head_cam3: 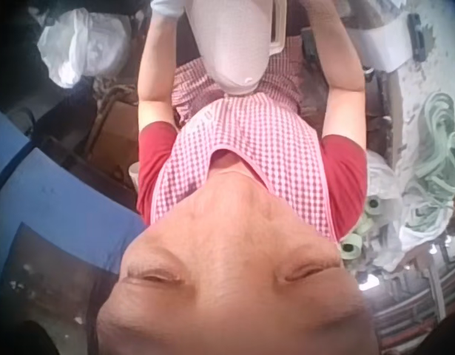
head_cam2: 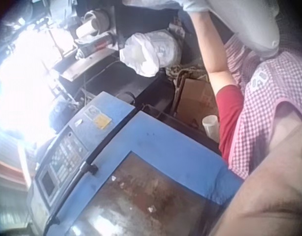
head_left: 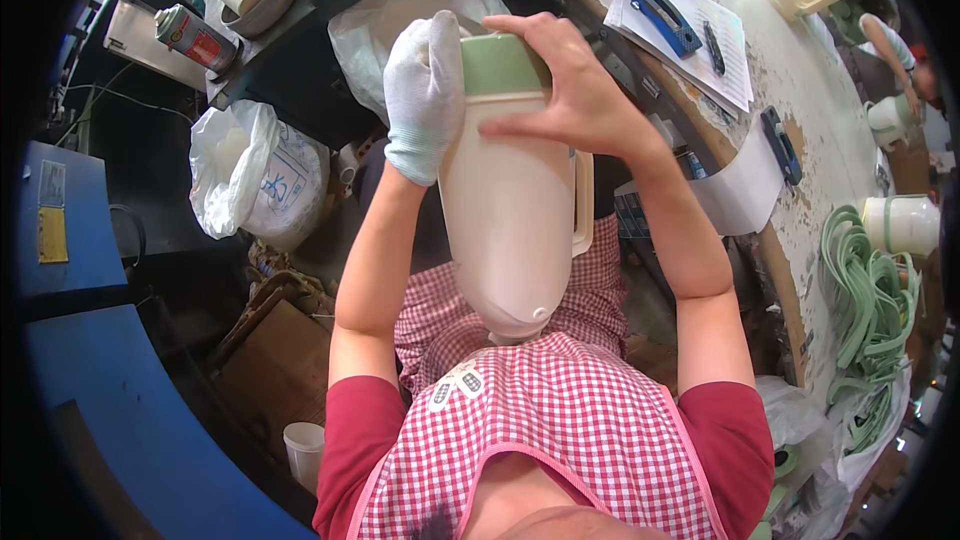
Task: The person assembles white plastic containers by attaching green handles, applying blue labels, and inserting white caps. The person handles each container one at a time, repeating the sequence of attaching the handle, labeling, and capping.
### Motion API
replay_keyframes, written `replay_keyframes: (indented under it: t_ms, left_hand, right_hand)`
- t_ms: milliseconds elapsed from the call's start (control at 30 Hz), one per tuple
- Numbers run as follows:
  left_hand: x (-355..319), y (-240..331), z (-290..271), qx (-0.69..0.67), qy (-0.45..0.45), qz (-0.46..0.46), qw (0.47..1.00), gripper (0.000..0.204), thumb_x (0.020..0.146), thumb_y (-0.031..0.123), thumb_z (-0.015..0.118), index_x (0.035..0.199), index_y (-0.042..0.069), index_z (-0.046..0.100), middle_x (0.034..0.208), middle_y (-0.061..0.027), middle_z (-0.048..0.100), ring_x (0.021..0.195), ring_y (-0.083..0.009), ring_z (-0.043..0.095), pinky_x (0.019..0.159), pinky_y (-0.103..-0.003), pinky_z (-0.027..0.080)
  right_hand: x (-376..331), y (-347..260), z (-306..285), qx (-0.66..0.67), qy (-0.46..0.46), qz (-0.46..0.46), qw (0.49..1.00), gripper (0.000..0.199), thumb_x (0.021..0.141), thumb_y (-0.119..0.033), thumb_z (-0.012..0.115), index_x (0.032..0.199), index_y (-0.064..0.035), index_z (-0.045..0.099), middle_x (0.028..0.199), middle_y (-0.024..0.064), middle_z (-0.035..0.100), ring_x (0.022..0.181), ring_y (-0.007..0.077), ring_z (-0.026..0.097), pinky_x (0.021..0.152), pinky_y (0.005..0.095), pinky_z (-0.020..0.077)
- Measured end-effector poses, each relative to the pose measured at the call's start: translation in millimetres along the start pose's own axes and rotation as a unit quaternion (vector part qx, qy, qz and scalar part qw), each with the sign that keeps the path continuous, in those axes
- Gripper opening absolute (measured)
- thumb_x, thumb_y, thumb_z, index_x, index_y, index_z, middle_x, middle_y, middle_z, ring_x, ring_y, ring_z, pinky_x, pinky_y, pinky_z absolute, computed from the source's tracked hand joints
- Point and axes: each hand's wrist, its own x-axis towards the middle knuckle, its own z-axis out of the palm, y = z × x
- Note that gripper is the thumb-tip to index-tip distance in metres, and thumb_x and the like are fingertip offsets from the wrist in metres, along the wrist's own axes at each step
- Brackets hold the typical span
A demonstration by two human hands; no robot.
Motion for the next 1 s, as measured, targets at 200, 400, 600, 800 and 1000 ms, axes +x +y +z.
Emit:
replay_keyframes:
  t_ms: [200,400,600,800,1000]
  left_hand:
    - [-14,-12,5,-0.311,0.03,-0.013,0.95,0.043,0.113,0.029,0.041,0.093,0.003,0.069,0.09,-0.0042,0.069,0.082,-0.0113,0.061,0.078,-0.029,0.05]
    - [-22,-53,15,-0.18,0.101,-0.017,0.978,0.06,0.115,0.045,0.037,0.091,0.002,0.072,0.084,-0.0057,0.071,0.077,-0.0114,0.062,0.074,-0.03,0.05]
    - [-9,-56,-4,-0.551,-0.084,-0.124,0.821,0.069,0.113,0.054,0.032,0.113,-0.002,0.072,0.114,-0.0188,0.074,0.112,-0.0261,0.068,0.106,-0.041,0.052]
    - [-7,-44,14,-0.521,-0.03,-0.073,0.85,0.065,0.113,0.053,0.038,0.084,0.004,0.068,0.082,-0.0093,0.072,0.074,-0.0162,0.064,0.075,-0.03,0.053]
    - [-8,-4,11,-0.089,0.106,-0.023,0.99,0.068,0.114,0.047,0.034,0.079,0.001,0.071,0.073,-0.0121,0.069,0.07,-0.0237,0.065,0.07,-0.036,0.05]
  right_hand:
    - [-10,-5,-1,0.142,0.04,0.073,0.986,0.068,0.075,-0.031,0.094,0.13,-0.0047,0.063,0.121,0.0054,0.066,0.116,0.0157,0.062,0.106,0.0312,0.0465]
    - [-16,10,14,0.041,0.029,0.024,0.998,0.069,0.078,-0.033,0.092,0.133,-0.0057,0.062,0.123,0.0089,0.062,0.12,0.0205,0.059,0.106,0.035,0.0466]
    - [-20,20,5,0.246,0.023,0.067,0.967,0.075,0.072,-0.031,0.094,0.135,-0.0088,0.061,0.126,0.0056,0.06,0.122,0.0199,0.058,0.109,0.0344,0.045]
    - [-39,43,-1,0.401,0.01,0.043,0.915,0.074,0.069,-0.027,0.094,0.131,-0.0094,0.058,0.128,0.0031,0.056,0.123,0.0166,0.057,0.111,0.0318,0.0418]
    - [-9,22,16,0.145,0.076,0.027,0.986,0.048,0.096,-0.045,0.074,0.119,-0.0045,0.062,0.134,0.0072,0.06,0.123,0.0149,0.057,0.108,0.0318,0.0438]
